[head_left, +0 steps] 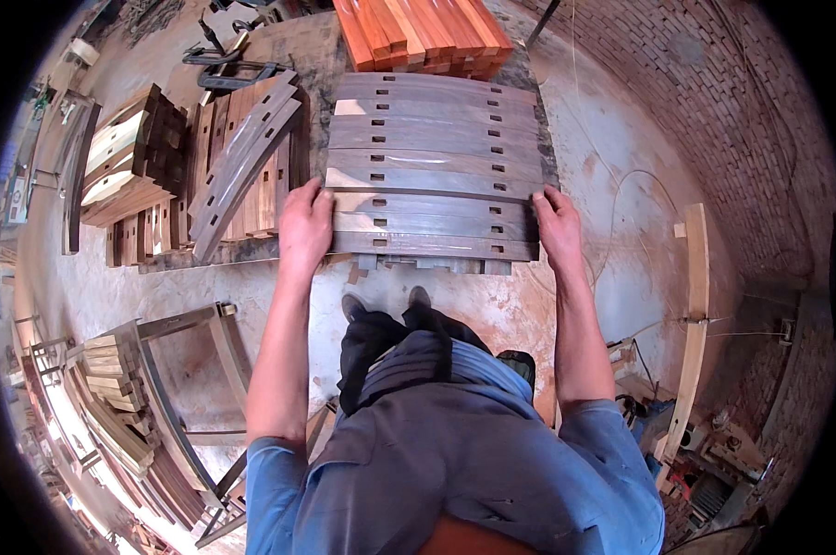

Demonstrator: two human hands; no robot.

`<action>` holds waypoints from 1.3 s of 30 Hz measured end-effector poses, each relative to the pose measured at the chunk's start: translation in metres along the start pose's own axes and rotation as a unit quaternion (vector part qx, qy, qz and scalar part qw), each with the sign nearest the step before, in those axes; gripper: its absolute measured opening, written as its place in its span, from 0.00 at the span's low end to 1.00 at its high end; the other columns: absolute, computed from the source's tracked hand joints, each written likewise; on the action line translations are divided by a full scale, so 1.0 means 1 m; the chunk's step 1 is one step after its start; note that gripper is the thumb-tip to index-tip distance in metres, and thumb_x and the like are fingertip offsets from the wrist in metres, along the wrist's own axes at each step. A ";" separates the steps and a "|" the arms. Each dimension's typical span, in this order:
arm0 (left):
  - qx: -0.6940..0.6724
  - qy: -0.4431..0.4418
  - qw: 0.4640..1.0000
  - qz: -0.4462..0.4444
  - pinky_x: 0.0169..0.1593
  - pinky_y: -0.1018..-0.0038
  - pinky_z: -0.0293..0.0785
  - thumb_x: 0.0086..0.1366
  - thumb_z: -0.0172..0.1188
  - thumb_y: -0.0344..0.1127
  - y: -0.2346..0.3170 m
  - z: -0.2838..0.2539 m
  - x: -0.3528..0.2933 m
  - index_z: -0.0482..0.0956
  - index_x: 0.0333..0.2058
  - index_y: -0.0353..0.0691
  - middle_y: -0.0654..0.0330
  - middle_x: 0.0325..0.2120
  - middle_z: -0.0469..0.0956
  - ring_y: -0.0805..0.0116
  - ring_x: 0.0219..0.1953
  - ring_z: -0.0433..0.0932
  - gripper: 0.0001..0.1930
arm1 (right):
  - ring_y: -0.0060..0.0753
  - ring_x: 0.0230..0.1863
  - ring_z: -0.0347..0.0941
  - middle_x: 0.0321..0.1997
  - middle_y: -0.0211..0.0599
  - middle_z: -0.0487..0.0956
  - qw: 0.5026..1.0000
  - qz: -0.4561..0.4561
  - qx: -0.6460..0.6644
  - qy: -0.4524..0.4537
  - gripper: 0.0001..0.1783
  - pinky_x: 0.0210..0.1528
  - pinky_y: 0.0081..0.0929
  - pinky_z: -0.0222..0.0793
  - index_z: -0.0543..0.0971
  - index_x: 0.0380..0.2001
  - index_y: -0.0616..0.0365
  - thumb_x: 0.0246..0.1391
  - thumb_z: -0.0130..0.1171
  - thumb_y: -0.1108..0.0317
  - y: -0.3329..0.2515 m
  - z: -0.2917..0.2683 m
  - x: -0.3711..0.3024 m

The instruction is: The person sorts and stacks various wooden planks and slats in a workshop. They pick up individual pieces, inspect them, and arrange them into neat piles on a workbench. The person handles both light-colored and darker wood pieces, organizing them by type and size.

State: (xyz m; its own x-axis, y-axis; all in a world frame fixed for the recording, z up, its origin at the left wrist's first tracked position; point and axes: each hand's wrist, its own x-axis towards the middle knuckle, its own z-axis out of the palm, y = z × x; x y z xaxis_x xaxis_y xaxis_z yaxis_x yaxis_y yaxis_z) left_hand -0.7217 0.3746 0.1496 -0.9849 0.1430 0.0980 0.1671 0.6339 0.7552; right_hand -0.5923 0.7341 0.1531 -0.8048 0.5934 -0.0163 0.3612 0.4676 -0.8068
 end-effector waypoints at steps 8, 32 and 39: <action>-0.179 0.045 0.978 -0.096 0.48 0.69 0.72 0.64 0.56 0.34 0.026 0.001 -0.011 0.77 0.46 0.31 0.48 0.37 0.79 0.59 0.41 0.77 0.15 | 0.41 0.45 0.74 0.41 0.48 0.77 0.987 -0.127 0.002 0.096 0.20 0.50 0.36 0.70 0.75 0.51 0.67 0.61 0.52 0.63 0.008 0.001 -0.013; -0.664 0.289 0.680 -0.114 0.42 0.67 0.84 0.68 0.50 0.29 -0.049 -0.228 -0.039 0.69 0.45 0.28 0.45 0.42 0.76 0.52 0.40 0.81 0.11 | 0.35 0.46 0.75 0.57 0.44 0.70 0.845 -0.025 0.487 -0.218 0.17 0.42 0.33 0.76 0.68 0.56 0.63 0.66 0.45 0.69 -0.160 0.080 0.000; -0.633 0.411 0.646 -0.114 0.49 0.64 0.81 0.71 0.48 0.34 -0.138 -0.321 0.021 0.68 0.44 0.27 0.45 0.44 0.75 0.50 0.44 0.79 0.13 | 0.33 0.42 0.77 0.50 0.41 0.75 0.861 0.050 0.465 -0.202 0.13 0.38 0.30 0.77 0.73 0.48 0.61 0.66 0.48 0.66 -0.127 0.090 -0.020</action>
State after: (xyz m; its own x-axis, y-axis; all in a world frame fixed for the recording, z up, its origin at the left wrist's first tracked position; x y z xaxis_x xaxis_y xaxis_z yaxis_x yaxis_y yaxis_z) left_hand -0.7805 0.0460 0.2550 -0.7555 -0.6264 -0.1919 0.3543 -0.6370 0.6846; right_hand -0.6648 0.6039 0.2027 -0.9573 0.2365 -0.1664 0.0569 -0.4099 -0.9104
